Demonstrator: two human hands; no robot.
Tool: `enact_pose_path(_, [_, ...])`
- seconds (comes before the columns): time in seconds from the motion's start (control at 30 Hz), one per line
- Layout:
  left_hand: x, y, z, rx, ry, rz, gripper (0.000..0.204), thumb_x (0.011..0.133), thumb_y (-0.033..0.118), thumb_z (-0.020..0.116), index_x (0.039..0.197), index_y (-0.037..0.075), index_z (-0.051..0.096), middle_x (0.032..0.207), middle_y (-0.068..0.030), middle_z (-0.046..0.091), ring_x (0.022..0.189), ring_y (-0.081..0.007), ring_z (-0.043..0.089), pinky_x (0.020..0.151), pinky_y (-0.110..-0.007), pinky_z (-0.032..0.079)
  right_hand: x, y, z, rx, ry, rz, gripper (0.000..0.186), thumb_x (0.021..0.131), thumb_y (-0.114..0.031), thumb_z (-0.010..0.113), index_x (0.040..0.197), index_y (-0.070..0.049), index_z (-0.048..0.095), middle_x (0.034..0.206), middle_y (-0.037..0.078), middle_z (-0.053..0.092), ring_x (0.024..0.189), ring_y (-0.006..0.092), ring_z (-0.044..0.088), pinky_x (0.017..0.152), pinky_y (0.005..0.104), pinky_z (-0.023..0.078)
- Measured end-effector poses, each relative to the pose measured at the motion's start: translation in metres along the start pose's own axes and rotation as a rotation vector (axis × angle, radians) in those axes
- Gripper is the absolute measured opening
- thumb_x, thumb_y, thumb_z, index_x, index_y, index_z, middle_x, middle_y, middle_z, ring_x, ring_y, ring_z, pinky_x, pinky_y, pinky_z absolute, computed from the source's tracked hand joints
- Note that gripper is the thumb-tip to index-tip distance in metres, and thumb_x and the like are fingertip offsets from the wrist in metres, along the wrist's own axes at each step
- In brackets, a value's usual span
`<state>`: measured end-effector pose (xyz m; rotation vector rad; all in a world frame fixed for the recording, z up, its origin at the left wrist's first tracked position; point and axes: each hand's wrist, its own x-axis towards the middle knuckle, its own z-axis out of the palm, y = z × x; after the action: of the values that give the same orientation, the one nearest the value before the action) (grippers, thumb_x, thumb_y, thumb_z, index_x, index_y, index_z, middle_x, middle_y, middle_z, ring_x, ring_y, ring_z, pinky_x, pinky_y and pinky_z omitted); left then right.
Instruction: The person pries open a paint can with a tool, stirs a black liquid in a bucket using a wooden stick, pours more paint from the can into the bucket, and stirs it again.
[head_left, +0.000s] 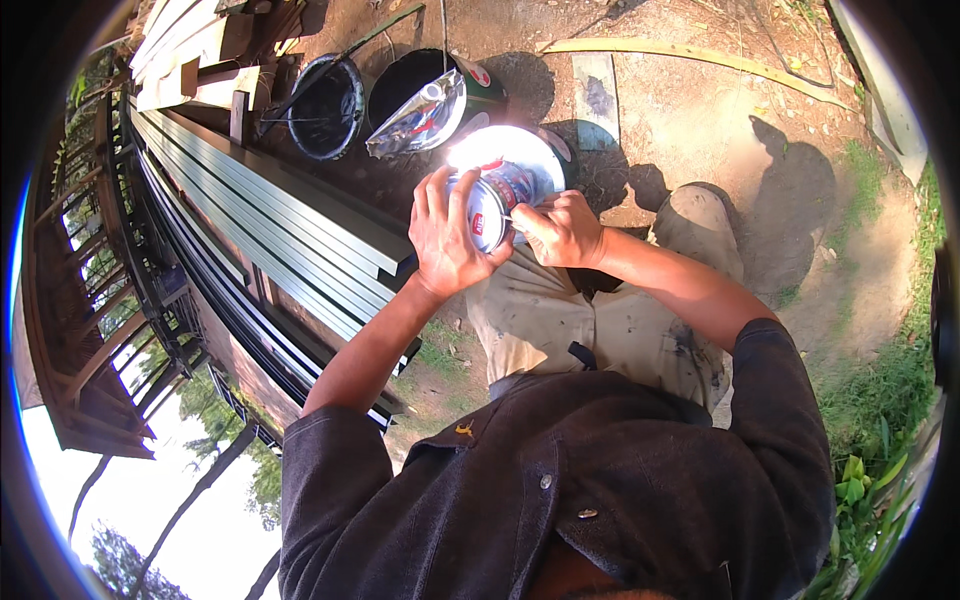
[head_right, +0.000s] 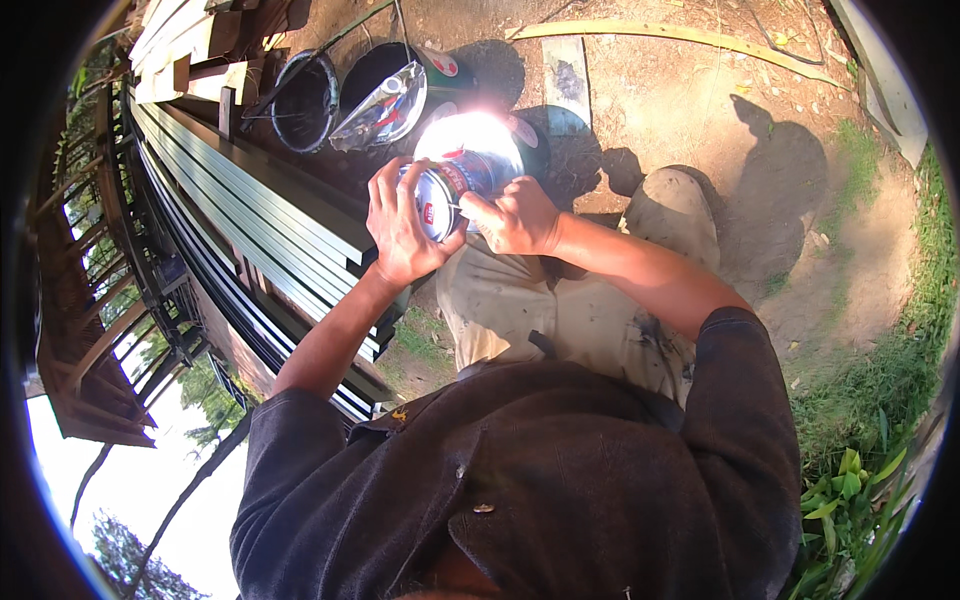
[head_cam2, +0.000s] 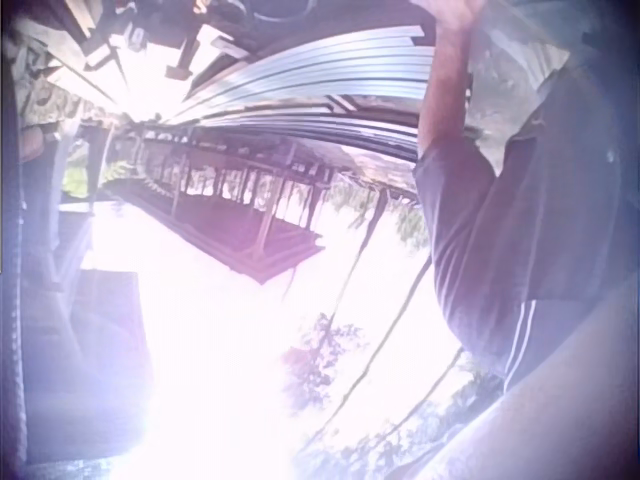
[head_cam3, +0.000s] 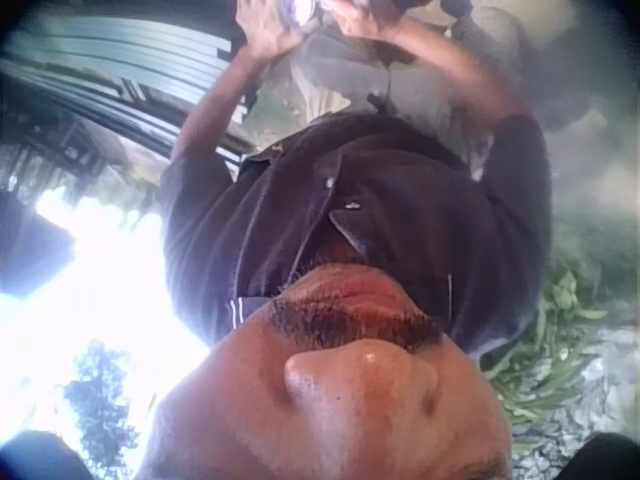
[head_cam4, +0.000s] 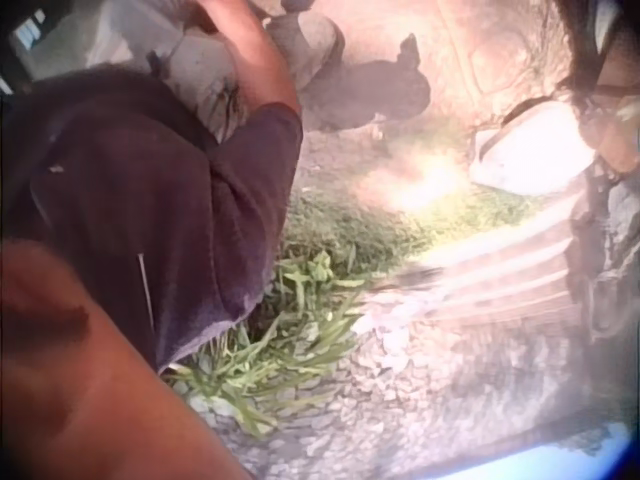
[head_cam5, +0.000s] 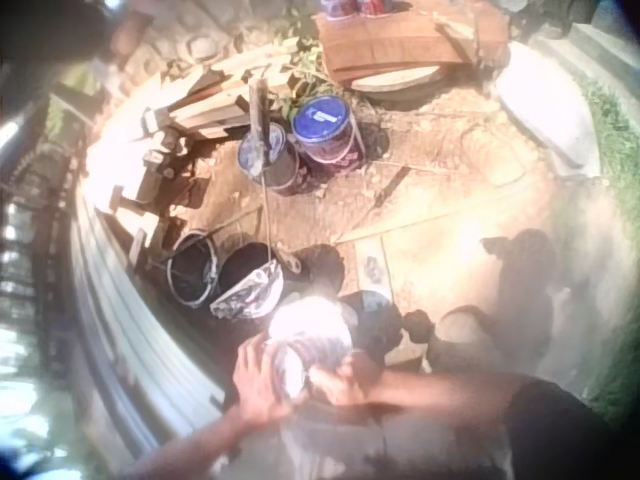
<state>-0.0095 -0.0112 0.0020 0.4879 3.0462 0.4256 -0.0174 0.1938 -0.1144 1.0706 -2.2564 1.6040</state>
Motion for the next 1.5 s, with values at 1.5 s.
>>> enact_pose_path(1.5, [-0.008,0.006,-0.001,-0.031,0.019,-0.024,0.099,0.071,0.046,0.088,0.152,0.006,0.049,0.150,-0.0203,0.053,0.140,-0.0433,0.053,0.114,-0.057,0.047,0.044,-0.014,-0.062,0.196,-0.351,0.269,0.008,0.101,-0.008,0.064,0.099,-0.003,0.070,0.083,0.023,0.074,0.079,0.0473,0.073,0.067,0.0509,0.057])
